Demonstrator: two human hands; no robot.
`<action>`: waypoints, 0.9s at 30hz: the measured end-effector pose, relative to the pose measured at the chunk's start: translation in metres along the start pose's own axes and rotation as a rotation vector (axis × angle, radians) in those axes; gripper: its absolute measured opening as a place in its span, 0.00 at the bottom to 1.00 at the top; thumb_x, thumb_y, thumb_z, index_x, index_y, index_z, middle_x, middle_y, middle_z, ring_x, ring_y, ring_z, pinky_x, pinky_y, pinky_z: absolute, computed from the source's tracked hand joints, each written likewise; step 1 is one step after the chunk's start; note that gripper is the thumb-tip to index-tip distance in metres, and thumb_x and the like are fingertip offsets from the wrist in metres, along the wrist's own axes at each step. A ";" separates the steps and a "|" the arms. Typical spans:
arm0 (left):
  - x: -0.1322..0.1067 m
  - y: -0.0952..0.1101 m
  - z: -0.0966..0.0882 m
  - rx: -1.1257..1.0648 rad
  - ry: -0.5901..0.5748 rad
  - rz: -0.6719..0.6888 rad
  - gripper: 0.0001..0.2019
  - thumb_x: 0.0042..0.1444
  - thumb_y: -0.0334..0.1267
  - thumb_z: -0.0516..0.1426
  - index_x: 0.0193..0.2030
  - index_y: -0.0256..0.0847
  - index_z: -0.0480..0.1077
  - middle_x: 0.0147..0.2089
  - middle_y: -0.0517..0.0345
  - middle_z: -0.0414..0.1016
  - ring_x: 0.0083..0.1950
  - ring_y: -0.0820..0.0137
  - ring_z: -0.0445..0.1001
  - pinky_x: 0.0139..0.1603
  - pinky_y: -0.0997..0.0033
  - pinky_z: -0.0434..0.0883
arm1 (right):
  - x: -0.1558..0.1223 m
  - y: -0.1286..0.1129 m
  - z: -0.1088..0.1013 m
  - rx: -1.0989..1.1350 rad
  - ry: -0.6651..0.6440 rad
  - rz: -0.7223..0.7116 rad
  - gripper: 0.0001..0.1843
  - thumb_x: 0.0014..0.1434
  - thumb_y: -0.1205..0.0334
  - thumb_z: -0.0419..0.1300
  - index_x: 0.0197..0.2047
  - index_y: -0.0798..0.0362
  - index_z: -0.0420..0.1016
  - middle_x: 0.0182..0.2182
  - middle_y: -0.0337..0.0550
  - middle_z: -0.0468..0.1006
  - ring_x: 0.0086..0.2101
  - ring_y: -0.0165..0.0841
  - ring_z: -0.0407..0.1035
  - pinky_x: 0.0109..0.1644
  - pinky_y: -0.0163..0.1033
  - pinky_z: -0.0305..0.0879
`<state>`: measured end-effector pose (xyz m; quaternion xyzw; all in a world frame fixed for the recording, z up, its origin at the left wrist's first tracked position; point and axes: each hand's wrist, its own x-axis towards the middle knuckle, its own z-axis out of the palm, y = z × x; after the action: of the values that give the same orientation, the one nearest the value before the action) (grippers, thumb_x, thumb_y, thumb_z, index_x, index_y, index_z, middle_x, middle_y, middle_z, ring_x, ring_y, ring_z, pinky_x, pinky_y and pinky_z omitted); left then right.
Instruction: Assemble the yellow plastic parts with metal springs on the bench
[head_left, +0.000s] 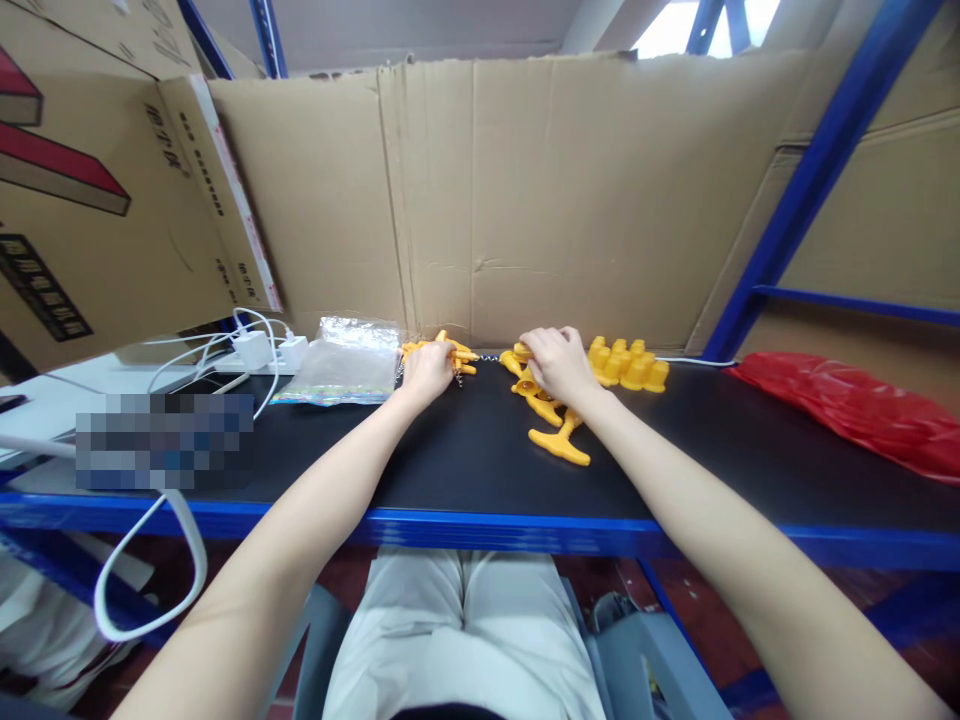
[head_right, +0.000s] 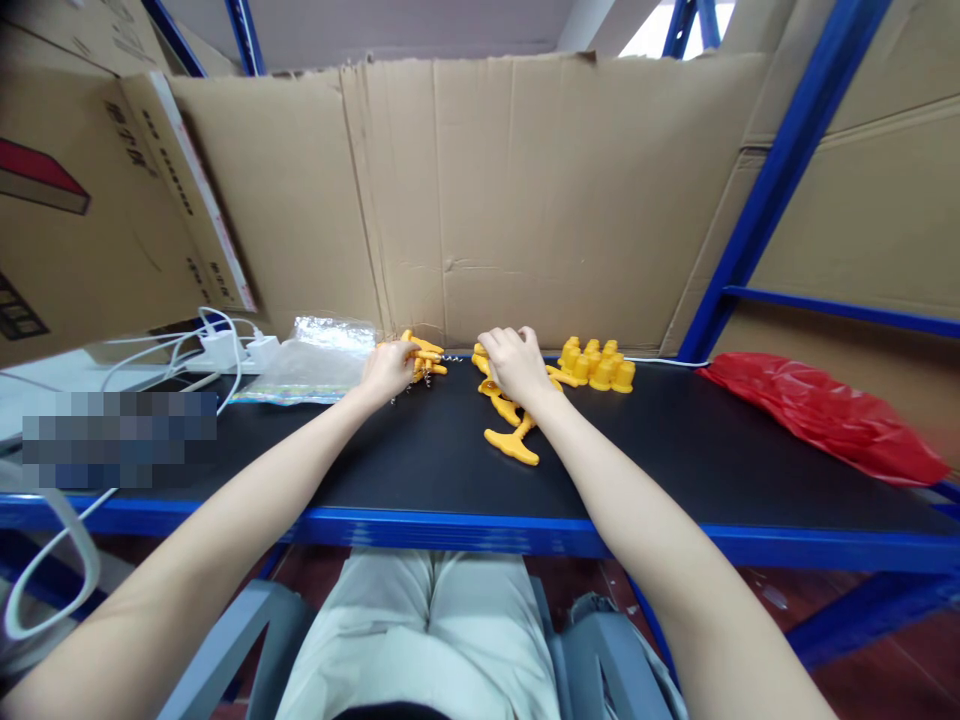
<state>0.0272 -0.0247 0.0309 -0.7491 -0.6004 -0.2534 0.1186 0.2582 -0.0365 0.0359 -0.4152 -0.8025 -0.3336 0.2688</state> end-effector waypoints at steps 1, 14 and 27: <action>0.001 -0.004 0.001 -0.020 0.012 -0.029 0.14 0.57 0.34 0.50 0.46 0.43 0.72 0.42 0.52 0.75 0.43 0.63 0.73 0.41 0.67 0.67 | -0.001 0.002 0.000 0.015 0.001 0.014 0.13 0.57 0.71 0.50 0.45 0.56 0.67 0.41 0.49 0.75 0.41 0.39 0.63 0.48 0.45 0.47; 0.000 -0.023 0.035 -0.015 -0.054 0.066 0.27 0.57 0.34 0.46 0.65 0.46 0.52 0.59 0.46 0.64 0.62 0.54 0.58 0.60 0.44 0.53 | -0.004 0.050 -0.026 -0.011 0.043 0.554 0.17 0.57 0.54 0.53 0.41 0.58 0.70 0.43 0.59 0.71 0.45 0.49 0.60 0.46 0.52 0.51; 0.008 -0.028 0.056 -0.048 -0.090 -0.023 0.26 0.63 0.45 0.41 0.66 0.40 0.54 0.57 0.43 0.62 0.58 0.57 0.62 0.60 0.53 0.57 | -0.038 0.119 -0.032 -0.038 -0.699 1.172 0.26 0.46 0.63 0.62 0.49 0.63 0.71 0.44 0.70 0.72 0.47 0.50 0.66 0.43 0.51 0.55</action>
<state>0.0151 0.0155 -0.0157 -0.7555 -0.6074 -0.2351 0.0707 0.3830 -0.0274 0.0662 -0.8693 -0.4788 0.0067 0.1227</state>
